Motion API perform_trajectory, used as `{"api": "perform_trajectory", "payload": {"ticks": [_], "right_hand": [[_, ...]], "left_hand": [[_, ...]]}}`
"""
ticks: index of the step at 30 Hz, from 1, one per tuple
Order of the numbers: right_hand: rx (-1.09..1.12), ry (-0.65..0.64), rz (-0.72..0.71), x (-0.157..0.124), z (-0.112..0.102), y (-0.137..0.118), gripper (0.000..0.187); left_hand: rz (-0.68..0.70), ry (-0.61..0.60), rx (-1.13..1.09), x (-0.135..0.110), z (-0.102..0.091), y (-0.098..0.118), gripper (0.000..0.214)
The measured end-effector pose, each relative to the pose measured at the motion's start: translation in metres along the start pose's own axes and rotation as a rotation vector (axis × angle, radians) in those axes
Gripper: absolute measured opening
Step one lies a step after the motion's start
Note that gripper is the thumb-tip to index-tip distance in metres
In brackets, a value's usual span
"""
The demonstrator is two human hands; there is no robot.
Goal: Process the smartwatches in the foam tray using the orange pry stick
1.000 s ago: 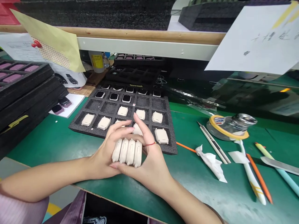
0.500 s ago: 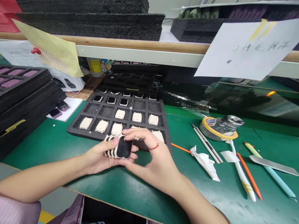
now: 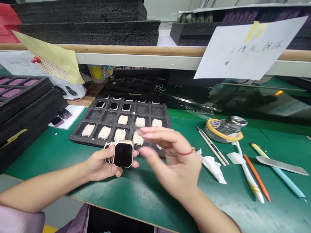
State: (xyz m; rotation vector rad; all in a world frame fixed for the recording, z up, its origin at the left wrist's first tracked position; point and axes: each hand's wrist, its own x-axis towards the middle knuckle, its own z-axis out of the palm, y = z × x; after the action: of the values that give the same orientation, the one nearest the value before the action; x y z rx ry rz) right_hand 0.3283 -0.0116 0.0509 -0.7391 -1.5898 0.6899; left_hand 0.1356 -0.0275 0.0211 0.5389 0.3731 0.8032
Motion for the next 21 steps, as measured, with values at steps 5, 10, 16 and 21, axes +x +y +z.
{"api": "perform_trajectory", "payload": {"ticks": [5,10,16,21], "right_hand": [[-0.154,-0.345,-0.067,-0.007,0.005,0.005,0.061],[-0.187,-0.342,-0.117,-0.007,0.009,0.006,0.052],[-0.208,-0.338,-0.205,-0.007,0.006,0.007,0.06],[-0.206,-0.105,-0.33,-0.006,-0.009,0.009,0.054]], "left_hand": [[-0.025,-0.045,0.032,0.001,-0.004,0.001,0.046],[-0.094,-0.081,0.007,0.003,-0.008,0.002,0.056],[-0.069,-0.081,-0.026,0.002,-0.004,0.002,0.053],[-0.006,-0.098,-0.062,0.002,-0.004,0.0,0.046]]}}
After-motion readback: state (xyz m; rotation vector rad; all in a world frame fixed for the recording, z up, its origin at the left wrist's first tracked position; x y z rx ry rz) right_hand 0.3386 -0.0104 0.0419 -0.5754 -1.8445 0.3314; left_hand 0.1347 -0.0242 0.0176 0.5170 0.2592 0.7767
